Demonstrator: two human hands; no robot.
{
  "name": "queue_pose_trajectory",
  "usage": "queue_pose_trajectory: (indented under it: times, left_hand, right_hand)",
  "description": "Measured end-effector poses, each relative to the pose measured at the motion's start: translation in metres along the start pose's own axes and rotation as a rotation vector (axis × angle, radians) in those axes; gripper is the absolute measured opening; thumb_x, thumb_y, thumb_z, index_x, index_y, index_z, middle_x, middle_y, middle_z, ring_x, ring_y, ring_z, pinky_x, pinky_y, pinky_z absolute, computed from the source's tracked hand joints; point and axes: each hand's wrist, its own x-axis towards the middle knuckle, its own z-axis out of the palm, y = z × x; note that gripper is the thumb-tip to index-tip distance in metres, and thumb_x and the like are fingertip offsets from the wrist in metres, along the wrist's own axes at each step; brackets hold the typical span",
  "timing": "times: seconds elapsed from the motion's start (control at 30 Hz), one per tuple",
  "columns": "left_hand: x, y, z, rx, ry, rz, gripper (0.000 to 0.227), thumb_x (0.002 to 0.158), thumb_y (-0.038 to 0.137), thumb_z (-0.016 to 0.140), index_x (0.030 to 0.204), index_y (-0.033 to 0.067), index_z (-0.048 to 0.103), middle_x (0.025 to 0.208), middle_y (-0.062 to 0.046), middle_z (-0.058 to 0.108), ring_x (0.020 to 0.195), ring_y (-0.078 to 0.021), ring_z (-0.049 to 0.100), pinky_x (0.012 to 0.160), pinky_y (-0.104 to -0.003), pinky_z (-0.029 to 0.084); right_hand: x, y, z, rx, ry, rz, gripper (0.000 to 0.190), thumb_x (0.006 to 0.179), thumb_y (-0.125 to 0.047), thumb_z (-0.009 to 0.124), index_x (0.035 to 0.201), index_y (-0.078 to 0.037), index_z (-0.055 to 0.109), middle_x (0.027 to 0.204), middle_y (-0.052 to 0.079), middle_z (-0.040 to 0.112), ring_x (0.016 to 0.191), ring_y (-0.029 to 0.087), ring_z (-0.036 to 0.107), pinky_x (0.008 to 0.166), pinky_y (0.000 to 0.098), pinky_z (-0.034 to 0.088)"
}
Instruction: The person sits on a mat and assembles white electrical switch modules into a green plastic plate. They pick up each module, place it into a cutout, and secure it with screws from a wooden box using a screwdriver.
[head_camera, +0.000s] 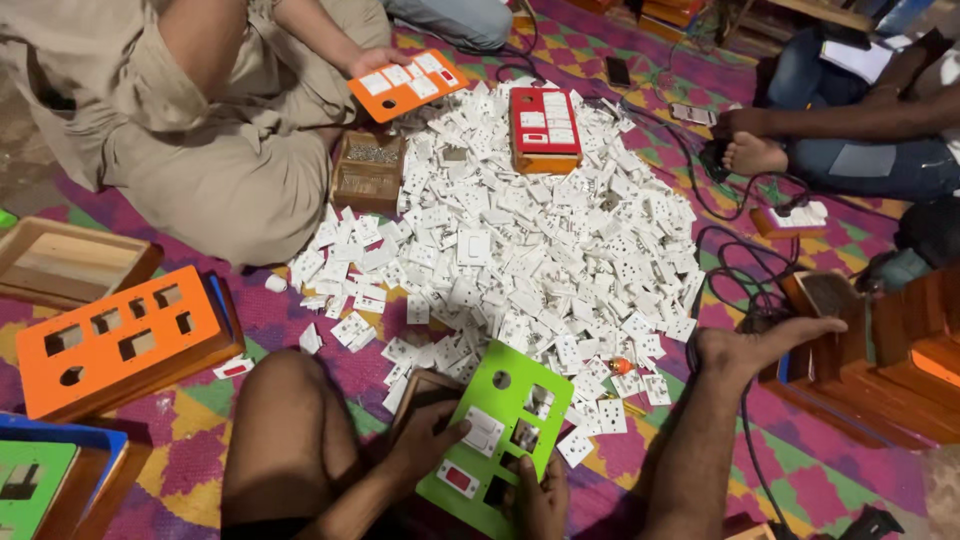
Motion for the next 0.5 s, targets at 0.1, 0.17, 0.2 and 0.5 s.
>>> queue_pose_trajectory:
  times: [0.1,0.17,0.2,0.5]
  left_hand:
    - [0.002,0.009,0.010,0.030,0.024,0.003,0.033,0.098,0.018,0.065,0.125,-0.0007,0.069,0.107,-0.008,0.079,0.094,-0.0128,0.071,0.084,-0.030,0.058]
    - [-0.003,0.015,0.010,-0.032,0.017,-0.072,0.034,0.097,0.018,0.065,0.125,0.0002,0.068,0.106,-0.009,0.079,0.092,-0.0134,0.071,0.082,-0.030,0.058]
    - [-0.004,0.018,0.011,-0.098,0.013,-0.134,0.035,0.096,0.019,0.065,0.127,0.0013,0.067,0.106,-0.009,0.078,0.092,-0.0135,0.071,0.082,-0.030,0.059]
    - [-0.004,0.023,0.011,-0.128,-0.037,-0.129,0.039,0.094,0.022,0.070,0.125,-0.0016,0.068,0.106,-0.012,0.078,0.093,-0.0152,0.072,0.082,-0.030,0.059]
  right_hand:
    - [-0.002,-0.008,0.001,-0.007,-0.012,0.041,0.022,0.096,-0.013,0.059,0.115,-0.004,0.057,0.076,0.011,0.067,0.041,0.014,0.052,0.034,0.0284,0.038]
    - [-0.005,-0.015,0.005,0.024,-0.022,0.083,0.022,0.095,-0.013,0.059,0.116,-0.004,0.057,0.079,0.011,0.068,0.041,0.014,0.052,0.034,0.0283,0.037]
    - [-0.007,-0.020,0.005,0.057,-0.032,0.088,0.024,0.095,-0.012,0.059,0.117,-0.003,0.058,0.080,0.012,0.069,0.041,0.013,0.051,0.034,0.0276,0.037]
    - [-0.026,-0.043,0.018,0.038,0.057,0.105,0.037,0.092,-0.012,0.059,0.129,-0.010,0.055,0.084,0.011,0.068,0.043,0.013,0.051,0.035,0.0264,0.037]
